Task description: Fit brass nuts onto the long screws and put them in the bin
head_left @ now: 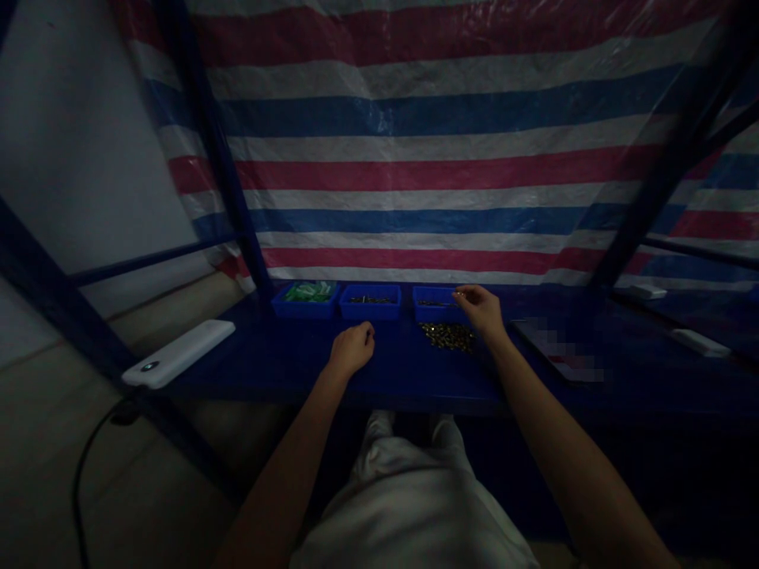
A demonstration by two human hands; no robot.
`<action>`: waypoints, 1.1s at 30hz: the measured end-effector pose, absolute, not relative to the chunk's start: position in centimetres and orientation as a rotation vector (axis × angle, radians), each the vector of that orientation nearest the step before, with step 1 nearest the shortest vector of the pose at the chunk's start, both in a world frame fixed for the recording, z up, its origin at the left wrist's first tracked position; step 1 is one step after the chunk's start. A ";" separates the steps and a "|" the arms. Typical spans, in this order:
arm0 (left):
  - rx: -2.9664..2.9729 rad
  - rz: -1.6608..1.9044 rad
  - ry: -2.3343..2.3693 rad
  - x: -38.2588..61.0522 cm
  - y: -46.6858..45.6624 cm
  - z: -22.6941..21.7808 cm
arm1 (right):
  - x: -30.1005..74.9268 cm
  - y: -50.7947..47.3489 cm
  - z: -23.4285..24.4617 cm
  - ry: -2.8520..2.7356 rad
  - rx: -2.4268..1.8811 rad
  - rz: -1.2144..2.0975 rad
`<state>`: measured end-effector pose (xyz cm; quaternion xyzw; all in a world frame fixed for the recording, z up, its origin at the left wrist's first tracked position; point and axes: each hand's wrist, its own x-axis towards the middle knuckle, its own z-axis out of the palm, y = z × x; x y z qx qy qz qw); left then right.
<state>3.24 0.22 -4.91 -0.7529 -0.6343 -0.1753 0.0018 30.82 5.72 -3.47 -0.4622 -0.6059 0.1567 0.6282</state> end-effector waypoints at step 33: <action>-2.366 -0.569 -1.980 3.3 0.0 -4.7 | 30.9 4.4 -3.2 -1.141 -1.009 0.502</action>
